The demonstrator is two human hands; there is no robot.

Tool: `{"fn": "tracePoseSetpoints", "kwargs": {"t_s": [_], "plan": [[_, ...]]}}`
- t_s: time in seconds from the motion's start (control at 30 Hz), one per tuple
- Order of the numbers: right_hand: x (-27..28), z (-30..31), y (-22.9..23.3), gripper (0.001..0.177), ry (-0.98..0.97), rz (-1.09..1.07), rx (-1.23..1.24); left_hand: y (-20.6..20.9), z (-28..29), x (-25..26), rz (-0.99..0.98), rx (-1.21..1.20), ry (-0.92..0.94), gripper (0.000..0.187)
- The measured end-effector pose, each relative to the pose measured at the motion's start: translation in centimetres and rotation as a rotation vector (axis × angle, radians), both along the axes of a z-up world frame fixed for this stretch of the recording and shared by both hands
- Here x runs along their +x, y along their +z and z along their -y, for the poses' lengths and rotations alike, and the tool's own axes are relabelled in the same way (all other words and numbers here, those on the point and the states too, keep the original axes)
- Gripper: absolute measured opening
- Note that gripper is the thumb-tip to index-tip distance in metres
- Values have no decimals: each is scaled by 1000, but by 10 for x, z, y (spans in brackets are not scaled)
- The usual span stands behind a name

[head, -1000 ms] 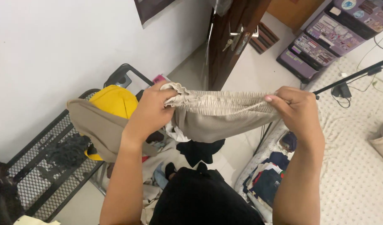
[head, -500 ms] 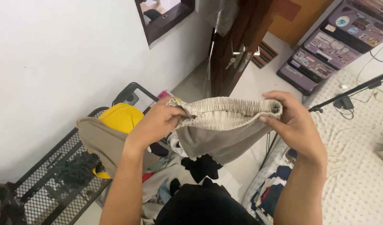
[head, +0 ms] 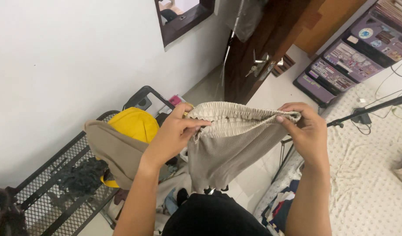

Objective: Fold and organize various clothing items from a pile.

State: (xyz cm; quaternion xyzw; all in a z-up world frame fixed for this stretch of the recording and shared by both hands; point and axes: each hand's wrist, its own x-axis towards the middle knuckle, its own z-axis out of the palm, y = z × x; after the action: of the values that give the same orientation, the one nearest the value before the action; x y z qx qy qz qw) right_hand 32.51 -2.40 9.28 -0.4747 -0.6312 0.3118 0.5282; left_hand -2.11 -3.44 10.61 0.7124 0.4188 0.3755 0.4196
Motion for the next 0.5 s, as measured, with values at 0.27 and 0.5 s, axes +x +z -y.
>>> {"fn": "tracePoseSetpoints", "kwargs": {"t_s": [0.27, 0.5], "plan": [[-27, -4, -10, 21, -127, 366, -131, -25, 8, 1, -424, 462, 458, 25], [-38, -12, -15, 19, -128, 275, 46, -16, 2, -11, -298, 264, 386, 26]]}}
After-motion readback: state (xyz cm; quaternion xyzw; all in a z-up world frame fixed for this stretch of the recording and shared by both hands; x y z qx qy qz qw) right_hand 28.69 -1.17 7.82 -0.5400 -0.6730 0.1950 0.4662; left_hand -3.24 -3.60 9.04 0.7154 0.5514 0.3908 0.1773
